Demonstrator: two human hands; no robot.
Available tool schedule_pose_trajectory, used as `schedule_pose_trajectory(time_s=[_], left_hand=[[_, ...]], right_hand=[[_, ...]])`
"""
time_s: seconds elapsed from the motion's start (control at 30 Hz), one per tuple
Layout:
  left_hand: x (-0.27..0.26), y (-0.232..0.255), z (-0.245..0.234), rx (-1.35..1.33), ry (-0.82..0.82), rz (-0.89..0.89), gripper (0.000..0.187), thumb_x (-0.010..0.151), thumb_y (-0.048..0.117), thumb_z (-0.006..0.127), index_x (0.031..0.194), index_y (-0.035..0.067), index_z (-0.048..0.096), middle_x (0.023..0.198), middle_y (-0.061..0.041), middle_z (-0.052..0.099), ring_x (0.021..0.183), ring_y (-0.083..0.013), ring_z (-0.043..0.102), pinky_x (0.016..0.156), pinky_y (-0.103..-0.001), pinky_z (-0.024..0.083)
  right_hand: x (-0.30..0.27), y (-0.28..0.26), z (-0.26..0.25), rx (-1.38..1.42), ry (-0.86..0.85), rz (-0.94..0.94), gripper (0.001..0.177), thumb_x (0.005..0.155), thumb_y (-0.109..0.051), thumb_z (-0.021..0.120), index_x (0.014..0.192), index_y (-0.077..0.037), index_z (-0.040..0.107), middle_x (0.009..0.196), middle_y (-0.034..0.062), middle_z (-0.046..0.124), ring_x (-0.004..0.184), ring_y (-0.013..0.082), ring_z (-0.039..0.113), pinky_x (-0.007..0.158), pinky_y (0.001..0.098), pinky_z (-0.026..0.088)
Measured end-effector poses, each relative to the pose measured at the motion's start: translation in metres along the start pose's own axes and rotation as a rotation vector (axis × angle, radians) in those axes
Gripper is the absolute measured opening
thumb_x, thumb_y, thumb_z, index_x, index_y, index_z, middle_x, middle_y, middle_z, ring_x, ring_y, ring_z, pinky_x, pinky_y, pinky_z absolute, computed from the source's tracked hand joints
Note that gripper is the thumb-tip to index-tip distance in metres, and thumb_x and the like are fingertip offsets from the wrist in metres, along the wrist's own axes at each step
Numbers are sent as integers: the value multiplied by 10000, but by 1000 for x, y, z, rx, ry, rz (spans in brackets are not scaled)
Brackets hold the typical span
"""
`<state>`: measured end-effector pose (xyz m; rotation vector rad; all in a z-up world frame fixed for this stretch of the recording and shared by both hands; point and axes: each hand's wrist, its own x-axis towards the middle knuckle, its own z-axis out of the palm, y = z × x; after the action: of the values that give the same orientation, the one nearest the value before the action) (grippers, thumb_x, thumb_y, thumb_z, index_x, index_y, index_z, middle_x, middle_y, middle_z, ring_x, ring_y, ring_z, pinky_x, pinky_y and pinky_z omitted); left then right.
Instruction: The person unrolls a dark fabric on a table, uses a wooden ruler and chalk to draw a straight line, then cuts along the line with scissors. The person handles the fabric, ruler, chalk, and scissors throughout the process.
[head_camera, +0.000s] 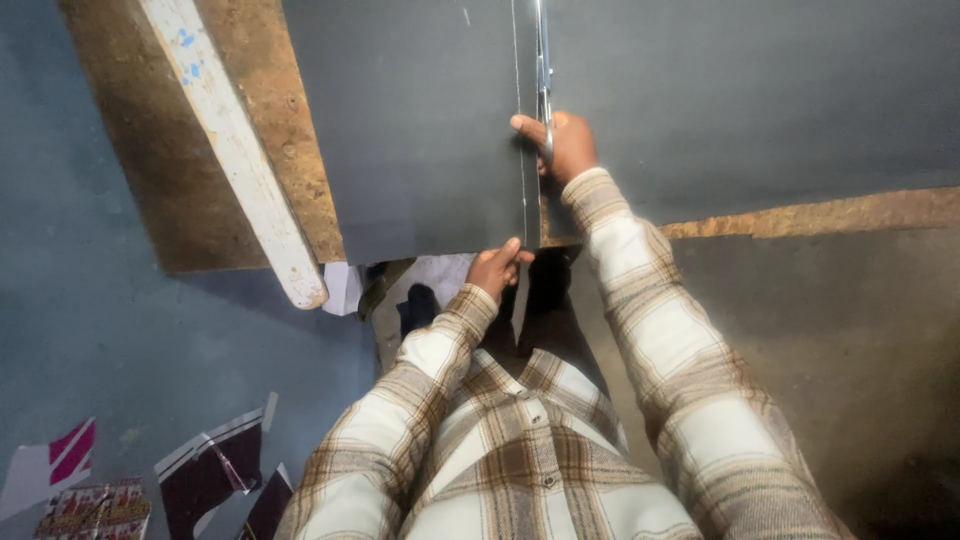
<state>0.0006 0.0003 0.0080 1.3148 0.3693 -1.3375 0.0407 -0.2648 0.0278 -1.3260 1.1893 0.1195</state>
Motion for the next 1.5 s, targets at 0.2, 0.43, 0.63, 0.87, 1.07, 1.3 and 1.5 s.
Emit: schedule_pose_trajectory(time_s=[0.2,0.43,0.63,0.87,1.07,1.3,1.5], left_hand=[[-12,14,8,91,9,14,478,1054,422,666,975,-18,835,444,29,366,445,-91,423,541,-227,439],[-26,31,16,153,17,-1,488,1055,432,631,969,-9,822,486,55,426,496,-72,409,589,-245,397],[-23,26,15,139,14,-2,502,1048,450,626,963,-1,829,481,56,387,507,-77,405,606,-239,397],[-26,27,24,140,19,-6,491,1049,450,636,955,3,817,505,41,475,512,-69,436,603,-253,418],[-50,60,61,165,27,-312,402,914,348,684,1204,72,707,986,-68,755,560,-82,441,542,-247,393],[78,207,20,1032,533,945,139,1043,227,663,1155,158,707,1166,-57,694,1144,-267,688,1034,-413,562],[145,229,1,1224,914,1007,394,948,290,735,1327,282,629,1391,12,578,1183,-253,645,1010,-465,526]], right_hand=[[-3,-40,-6,-28,-19,5,601,856,-632,872,836,-115,567,606,53,600,468,165,638,447,285,539],[16,-70,-10,-34,-26,8,645,819,-684,825,786,-139,481,656,17,512,455,172,564,414,310,480],[13,-71,-6,-23,-8,19,660,853,-610,872,767,-151,405,639,13,487,429,147,540,407,286,455],[17,-67,-5,-31,4,6,635,875,-561,893,769,-147,423,673,16,527,427,148,548,372,290,453],[34,-51,-9,-226,-1,-15,694,824,-744,808,746,-154,452,582,-8,512,432,156,606,464,295,458],[47,-34,-8,-127,5,-52,662,867,-620,951,814,-31,653,573,174,643,519,260,735,515,345,614],[44,-32,-5,-163,41,-38,654,881,-645,932,781,-61,657,571,144,646,517,252,727,511,317,579]])
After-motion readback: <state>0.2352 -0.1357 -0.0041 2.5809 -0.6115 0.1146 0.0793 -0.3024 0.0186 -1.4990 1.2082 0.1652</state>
